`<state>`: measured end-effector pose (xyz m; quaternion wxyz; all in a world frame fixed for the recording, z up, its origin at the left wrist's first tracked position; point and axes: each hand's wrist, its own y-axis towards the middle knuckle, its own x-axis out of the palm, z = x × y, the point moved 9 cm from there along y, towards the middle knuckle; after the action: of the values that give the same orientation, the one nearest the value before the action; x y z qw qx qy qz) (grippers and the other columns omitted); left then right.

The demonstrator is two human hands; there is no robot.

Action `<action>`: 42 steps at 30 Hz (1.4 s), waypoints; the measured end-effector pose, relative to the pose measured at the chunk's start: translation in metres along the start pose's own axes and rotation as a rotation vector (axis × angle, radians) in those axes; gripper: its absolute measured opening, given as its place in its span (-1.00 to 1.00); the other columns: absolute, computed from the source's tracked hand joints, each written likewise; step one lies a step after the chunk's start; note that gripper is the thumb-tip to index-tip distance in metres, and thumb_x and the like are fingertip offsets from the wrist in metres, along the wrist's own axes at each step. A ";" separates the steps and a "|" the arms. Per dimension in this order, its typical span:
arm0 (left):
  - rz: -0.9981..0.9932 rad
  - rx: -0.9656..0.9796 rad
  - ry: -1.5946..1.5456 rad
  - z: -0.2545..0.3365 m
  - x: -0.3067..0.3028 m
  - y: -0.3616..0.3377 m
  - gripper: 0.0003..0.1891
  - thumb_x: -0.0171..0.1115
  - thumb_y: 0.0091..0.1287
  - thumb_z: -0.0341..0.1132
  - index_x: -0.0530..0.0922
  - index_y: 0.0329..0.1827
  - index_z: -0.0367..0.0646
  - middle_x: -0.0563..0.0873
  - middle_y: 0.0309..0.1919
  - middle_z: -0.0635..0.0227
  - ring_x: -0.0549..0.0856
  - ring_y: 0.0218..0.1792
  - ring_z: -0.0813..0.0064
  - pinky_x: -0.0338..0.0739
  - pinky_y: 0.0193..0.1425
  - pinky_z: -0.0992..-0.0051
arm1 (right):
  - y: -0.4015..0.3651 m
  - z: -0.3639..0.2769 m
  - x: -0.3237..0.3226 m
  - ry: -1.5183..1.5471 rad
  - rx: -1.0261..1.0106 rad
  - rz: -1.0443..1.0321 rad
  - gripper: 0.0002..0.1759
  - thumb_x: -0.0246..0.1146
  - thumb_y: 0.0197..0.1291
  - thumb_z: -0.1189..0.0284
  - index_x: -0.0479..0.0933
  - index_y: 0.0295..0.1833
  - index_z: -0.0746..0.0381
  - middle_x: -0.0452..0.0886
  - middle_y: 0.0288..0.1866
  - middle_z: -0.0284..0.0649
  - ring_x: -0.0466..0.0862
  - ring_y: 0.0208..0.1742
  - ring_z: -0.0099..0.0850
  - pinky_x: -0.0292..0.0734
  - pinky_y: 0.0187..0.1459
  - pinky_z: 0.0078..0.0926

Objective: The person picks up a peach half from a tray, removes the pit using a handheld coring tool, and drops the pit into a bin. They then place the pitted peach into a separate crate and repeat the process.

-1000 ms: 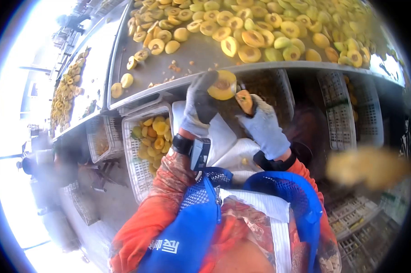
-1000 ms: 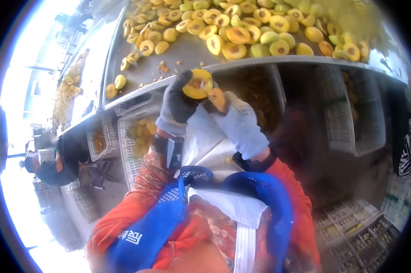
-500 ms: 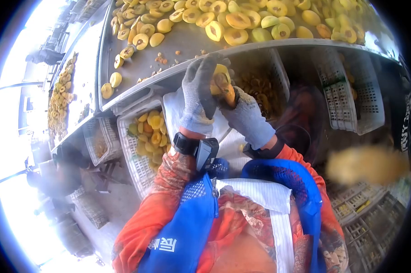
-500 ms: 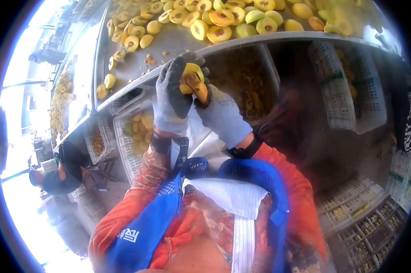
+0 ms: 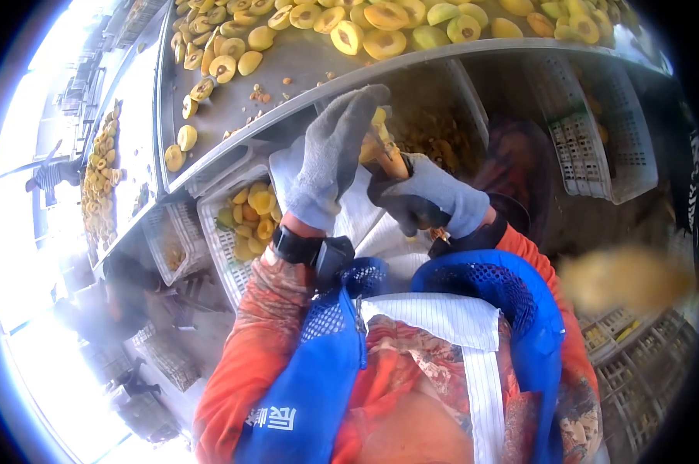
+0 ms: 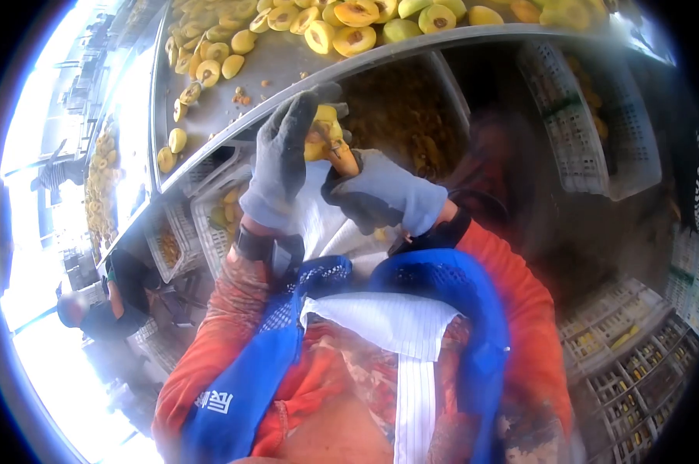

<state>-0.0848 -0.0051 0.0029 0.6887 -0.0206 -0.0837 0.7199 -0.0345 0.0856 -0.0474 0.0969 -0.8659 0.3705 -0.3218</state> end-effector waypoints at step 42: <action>0.254 0.148 0.717 0.020 -0.178 0.085 -0.35 0.38 0.19 -0.29 0.39 0.37 -0.18 0.45 0.33 0.10 0.48 0.31 0.19 0.45 0.32 0.35 | 0.011 0.029 -0.118 -0.899 -0.006 0.445 -0.61 0.32 0.09 0.23 0.57 -0.10 0.31 0.66 -0.17 0.09 0.65 -0.12 0.02 0.51 -0.07 -0.17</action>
<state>-0.1626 -0.1874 -0.0053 0.5792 -0.2313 0.2178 0.7507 -0.0840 0.1588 -0.1317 0.3109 -0.8190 0.4688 0.1127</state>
